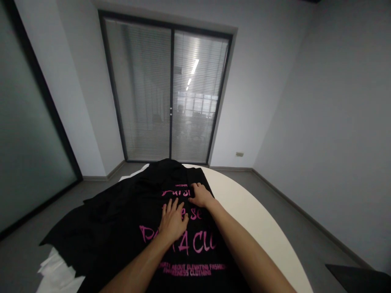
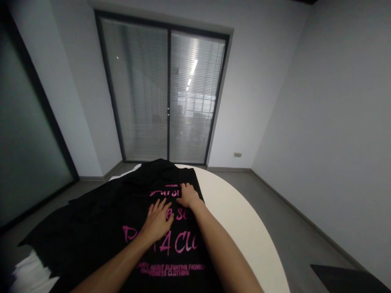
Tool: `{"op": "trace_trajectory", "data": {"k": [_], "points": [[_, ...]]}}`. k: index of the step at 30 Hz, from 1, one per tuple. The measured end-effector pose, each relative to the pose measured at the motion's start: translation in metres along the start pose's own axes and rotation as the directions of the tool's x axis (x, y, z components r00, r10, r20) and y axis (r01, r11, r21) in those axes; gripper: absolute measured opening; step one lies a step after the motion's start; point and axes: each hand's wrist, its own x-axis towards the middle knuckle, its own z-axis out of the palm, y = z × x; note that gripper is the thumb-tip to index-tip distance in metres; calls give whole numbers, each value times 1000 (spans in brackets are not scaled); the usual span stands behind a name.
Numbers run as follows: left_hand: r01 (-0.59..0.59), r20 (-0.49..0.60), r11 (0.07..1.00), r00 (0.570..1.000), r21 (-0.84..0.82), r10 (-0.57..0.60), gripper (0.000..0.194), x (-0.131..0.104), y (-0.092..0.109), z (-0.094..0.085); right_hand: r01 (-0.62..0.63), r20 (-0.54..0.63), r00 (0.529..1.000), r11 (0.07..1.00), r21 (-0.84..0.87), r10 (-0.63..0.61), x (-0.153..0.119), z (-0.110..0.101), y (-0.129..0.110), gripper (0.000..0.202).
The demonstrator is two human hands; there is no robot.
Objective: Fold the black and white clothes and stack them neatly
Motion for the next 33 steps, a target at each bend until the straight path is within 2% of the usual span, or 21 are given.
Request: {"op": "trace_trajectory", "data": {"k": [3,7,12,14,16,18,21,26,33], "points": [[3,-2,1000,1000,5,-3,56,0,0,1,-116,30,993,993,-29,116,-7,-8,3,57],[1,-12,1000,1000,10,-1,56,0,-1,4,-163,88,982,986,-22,164,-12,-14,6,35],[-1,-22,1000,1000,19,2,55,0,-2,5,-120,33,993,989,87,117,-12,-17,7,37],[-1,-16,1000,1000,23,2,55,1,-1,5,-96,106,991,984,151,80,-13,-17,7,34],[-2,-8,1000,1000,24,2,55,1,-1,4,-97,240,970,966,241,38,-15,-16,9,33],[-3,-1,1000,1000,20,3,55,1,-2,4,-95,348,937,952,290,-12,-19,-16,12,36],[-5,-10,1000,1000,11,5,55,1,-2,6,-89,481,876,967,240,-39,-29,-21,15,42],[-1,-16,1000,1000,11,1,55,1,-2,7,-145,721,692,970,196,-42,-52,-37,17,48],[1,-21,1000,1000,25,0,54,-1,1,6,-160,866,479,956,247,-144,-92,-45,15,59]]}}
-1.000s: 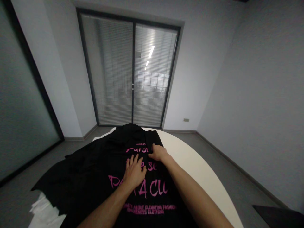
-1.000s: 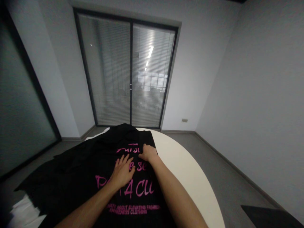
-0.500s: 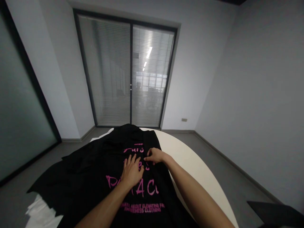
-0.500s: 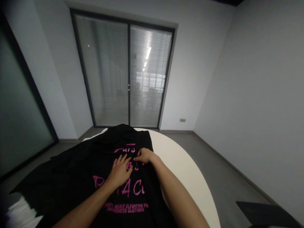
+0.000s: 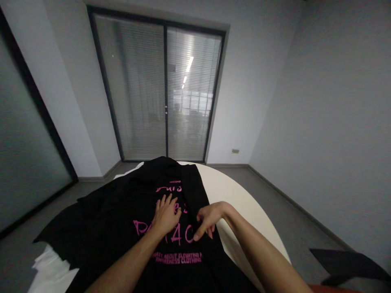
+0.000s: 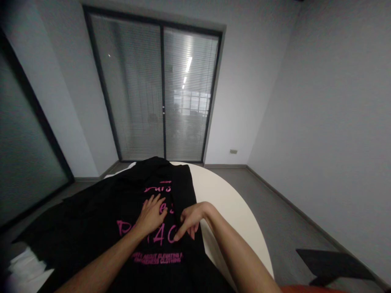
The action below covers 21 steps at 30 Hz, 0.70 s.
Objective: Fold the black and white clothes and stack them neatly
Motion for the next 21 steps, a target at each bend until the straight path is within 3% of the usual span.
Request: {"op": "trace_trajectory", "data": {"k": [4,7,10,13,17,19,21], "points": [[-5,-21,1000,1000,-11,5,52,0,-1,5,-17,57,998,996,-92,22,-10,16,8,63],[-8,-49,999,999,-44,6,50,1,-3,9,83,124,990,992,-97,-70,-19,25,14,61],[-11,-108,989,994,-146,-5,45,2,-4,11,222,252,937,970,100,-240,-29,32,20,69],[-22,-151,973,988,-231,-14,39,3,-6,8,263,302,889,924,278,-344,-38,39,23,84],[-71,-167,961,986,-267,27,38,0,-6,1,209,277,929,965,159,-246,-38,54,21,62],[-153,-165,949,980,-277,110,41,-3,-4,-2,166,240,956,986,28,-168,-35,61,16,54],[-280,-148,923,957,-265,248,45,-6,-1,-4,168,267,951,985,-30,-155,-31,67,10,51]]}}
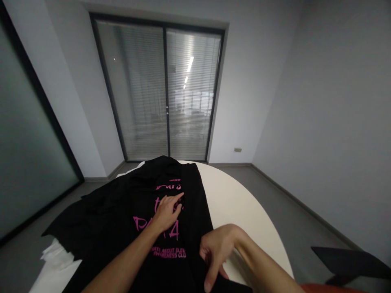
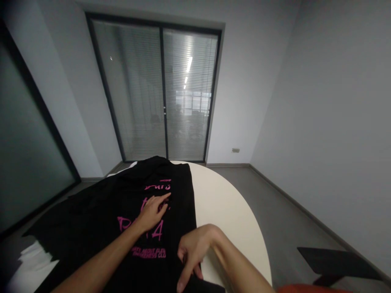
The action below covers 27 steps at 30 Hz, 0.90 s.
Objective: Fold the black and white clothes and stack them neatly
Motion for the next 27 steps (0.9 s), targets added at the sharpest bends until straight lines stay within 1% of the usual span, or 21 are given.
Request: {"op": "trace_trajectory", "data": {"k": [2,3,5,7,9,10,11,12,13,14,15,16,17,18,19,20,21,22,24,25,27], "points": [[-110,66,994,992,8,109,45,-2,4,-1,63,109,992,996,55,-69,8,3,-5,54],[-128,90,992,988,16,126,42,-2,5,-1,101,168,979,990,103,-117,13,5,-6,56],[-117,113,993,987,20,114,37,-2,6,-1,157,248,949,973,167,-196,23,7,-7,61],[-82,109,997,991,14,80,36,-1,5,0,193,275,932,965,180,-237,30,9,-6,61],[-63,99,998,993,8,62,36,0,4,1,242,270,920,954,177,-283,31,9,-3,60],[-58,90,998,994,8,57,36,1,3,2,278,254,914,945,172,-316,30,8,-1,61],[-56,79,998,995,11,55,37,1,2,3,320,213,912,932,169,-352,28,7,1,62],[-55,70,998,996,15,54,39,0,1,4,364,130,914,918,161,-385,26,4,4,60],[-55,64,998,997,19,54,42,0,1,5,403,-10,914,905,137,-406,25,1,8,57],[-57,59,998,997,23,56,46,0,0,6,427,-215,890,900,85,-401,24,-2,13,51],[-65,61,997,996,27,64,49,-1,0,6,415,-454,811,910,3,-369,25,-6,18,43],[-78,69,996,995,31,75,53,-1,-1,6,358,-677,661,929,-96,-325,27,-11,23,37],[-89,83,995,993,39,85,56,-1,-1,7,265,-833,466,945,-190,-298,30,-15,29,32],[-95,102,994,991,53,89,59,-2,-1,7,159,-909,286,951,-266,-302,33,-20,35,29],[-97,125,993,988,73,87,59,-2,0,7,61,-931,163,945,-322,-327,36,-24,41,30],[-92,148,991,986,98,77,58,-2,0,7,-17,-928,106,933,-360,-356,40,-28,47,35],[-80,165,989,984,124,59,55,-2,2,7,-76,-923,99,922,-379,-372,43,-31,52,40],[-70,177,987,983,148,43,53,-2,3,6,-126,-924,117,917,-378,-364,45,-34,57,45],[-61,183,983,983,174,28,52,-2,8,4,-229,-944,158,920,-319,-288,48,-36,62,47],[-57,180,982,983,178,24,53,-1,10,3,-276,-958,160,921,-275,-238,49,-36,63,46],[-51,167,983,986,174,22,55,-1,13,1,-341,-977,139,918,-202,-163,50,-35,62,42]]}}
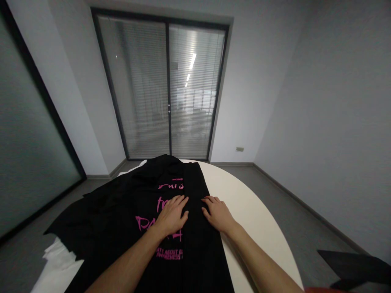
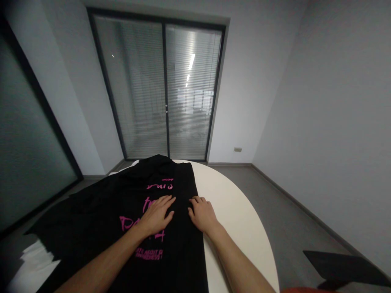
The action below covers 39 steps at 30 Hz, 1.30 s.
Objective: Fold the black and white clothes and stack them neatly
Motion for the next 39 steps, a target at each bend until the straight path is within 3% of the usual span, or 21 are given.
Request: {"op": "trace_trajectory", "data": {"k": [4,8,14,19,24,34,39], "points": [[5,-18,1000,1000,-26,-6,53,0,0,-2,-55,-15,998,997,-54,54,3,-3,-6,34],[-3,-20,999,1000,-48,3,52,1,-4,1,-121,-12,993,988,-99,120,24,-8,-8,28],[6,28,999,1000,-39,-5,56,2,-6,3,-201,-5,980,978,-55,201,92,-9,-13,26],[21,67,999,998,-45,-18,58,4,-5,-2,-165,1,986,984,-74,165,152,-1,-25,30],[15,55,998,998,-53,-12,58,6,-7,-1,-59,59,996,991,-120,66,191,11,-29,46],[11,44,996,999,-87,-7,57,9,-7,-2,32,87,996,969,-245,-11,215,28,-12,46],[2,35,995,999,-98,2,57,9,-5,-3,-81,0,996,958,-275,85,221,25,-16,45]]}}
